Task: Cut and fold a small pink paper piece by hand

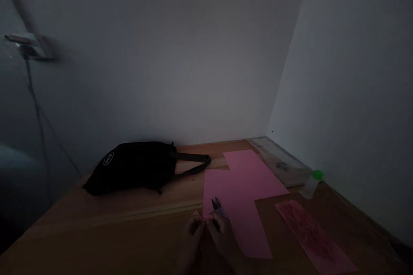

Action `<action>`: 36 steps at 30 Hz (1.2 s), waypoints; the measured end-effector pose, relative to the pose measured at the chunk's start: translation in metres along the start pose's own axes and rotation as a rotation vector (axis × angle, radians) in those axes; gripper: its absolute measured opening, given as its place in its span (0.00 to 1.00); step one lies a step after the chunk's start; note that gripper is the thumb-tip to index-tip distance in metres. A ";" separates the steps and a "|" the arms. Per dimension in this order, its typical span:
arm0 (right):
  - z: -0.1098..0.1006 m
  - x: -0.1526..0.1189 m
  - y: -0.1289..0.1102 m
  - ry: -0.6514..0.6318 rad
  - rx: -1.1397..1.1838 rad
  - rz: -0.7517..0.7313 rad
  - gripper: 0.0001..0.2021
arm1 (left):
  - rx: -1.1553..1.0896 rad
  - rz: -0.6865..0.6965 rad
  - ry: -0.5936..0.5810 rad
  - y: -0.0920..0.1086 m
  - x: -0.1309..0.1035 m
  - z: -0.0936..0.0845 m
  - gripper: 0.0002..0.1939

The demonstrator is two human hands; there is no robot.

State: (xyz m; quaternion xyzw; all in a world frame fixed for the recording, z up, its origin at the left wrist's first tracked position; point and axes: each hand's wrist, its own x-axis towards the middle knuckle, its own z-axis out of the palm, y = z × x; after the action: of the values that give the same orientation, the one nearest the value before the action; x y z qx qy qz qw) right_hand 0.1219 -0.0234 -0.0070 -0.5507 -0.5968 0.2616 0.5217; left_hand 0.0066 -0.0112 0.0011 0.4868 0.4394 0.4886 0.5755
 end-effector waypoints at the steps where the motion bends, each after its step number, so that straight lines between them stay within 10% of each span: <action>1: 0.000 0.000 -0.001 0.003 -0.002 0.001 0.13 | -0.004 -0.013 -0.003 0.001 -0.001 0.000 0.15; 36: -0.006 0.001 -0.008 -0.081 -0.025 0.049 0.11 | 0.086 -0.048 -0.009 -0.001 0.001 -0.007 0.13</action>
State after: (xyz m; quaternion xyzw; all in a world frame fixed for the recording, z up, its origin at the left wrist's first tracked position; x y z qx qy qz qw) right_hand 0.1243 -0.0258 0.0019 -0.5606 -0.6069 0.2888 0.4838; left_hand 0.0000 -0.0090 -0.0010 0.5027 0.4690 0.4528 0.5677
